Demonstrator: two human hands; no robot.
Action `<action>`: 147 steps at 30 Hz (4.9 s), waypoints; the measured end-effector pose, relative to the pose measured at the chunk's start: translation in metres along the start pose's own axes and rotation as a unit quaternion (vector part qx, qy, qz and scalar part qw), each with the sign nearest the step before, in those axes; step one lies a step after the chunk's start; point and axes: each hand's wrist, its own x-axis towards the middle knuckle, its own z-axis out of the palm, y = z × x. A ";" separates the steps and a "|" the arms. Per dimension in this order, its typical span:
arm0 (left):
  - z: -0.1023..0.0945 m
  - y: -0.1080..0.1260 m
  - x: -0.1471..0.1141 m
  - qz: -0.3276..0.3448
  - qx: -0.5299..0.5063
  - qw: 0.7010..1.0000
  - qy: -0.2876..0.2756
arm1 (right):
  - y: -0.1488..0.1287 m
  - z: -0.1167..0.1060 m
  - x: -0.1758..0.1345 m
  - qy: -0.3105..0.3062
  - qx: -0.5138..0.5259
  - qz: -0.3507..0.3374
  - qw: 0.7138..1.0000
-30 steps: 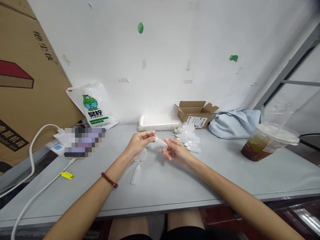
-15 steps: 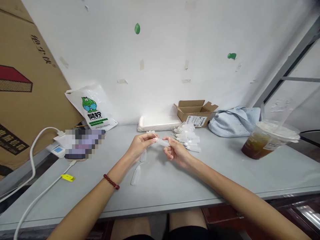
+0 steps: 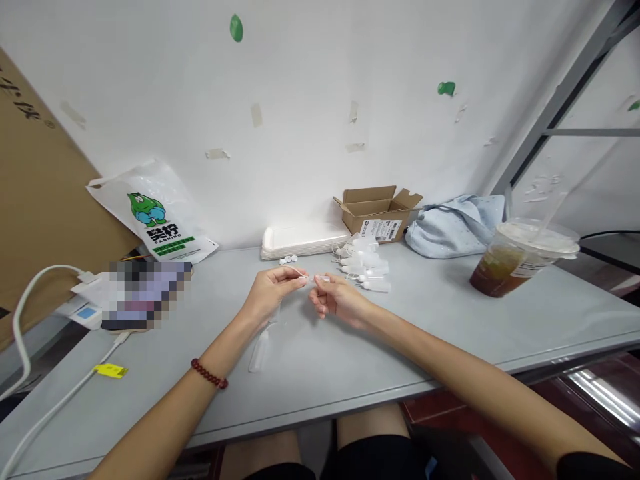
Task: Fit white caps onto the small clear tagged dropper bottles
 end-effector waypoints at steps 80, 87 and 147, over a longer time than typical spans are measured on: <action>-0.008 0.015 0.002 -0.079 0.061 0.990 -0.096 | -0.020 -0.011 -0.002 0.075 -0.433 -0.211 0.873; -0.006 0.013 0.001 -0.004 0.087 0.989 -0.116 | -0.023 -0.013 -0.002 0.100 -0.479 -0.258 0.833; -0.066 -0.021 0.050 0.068 0.396 0.910 0.103 | -0.099 -0.089 -0.034 0.184 -0.745 0.042 0.640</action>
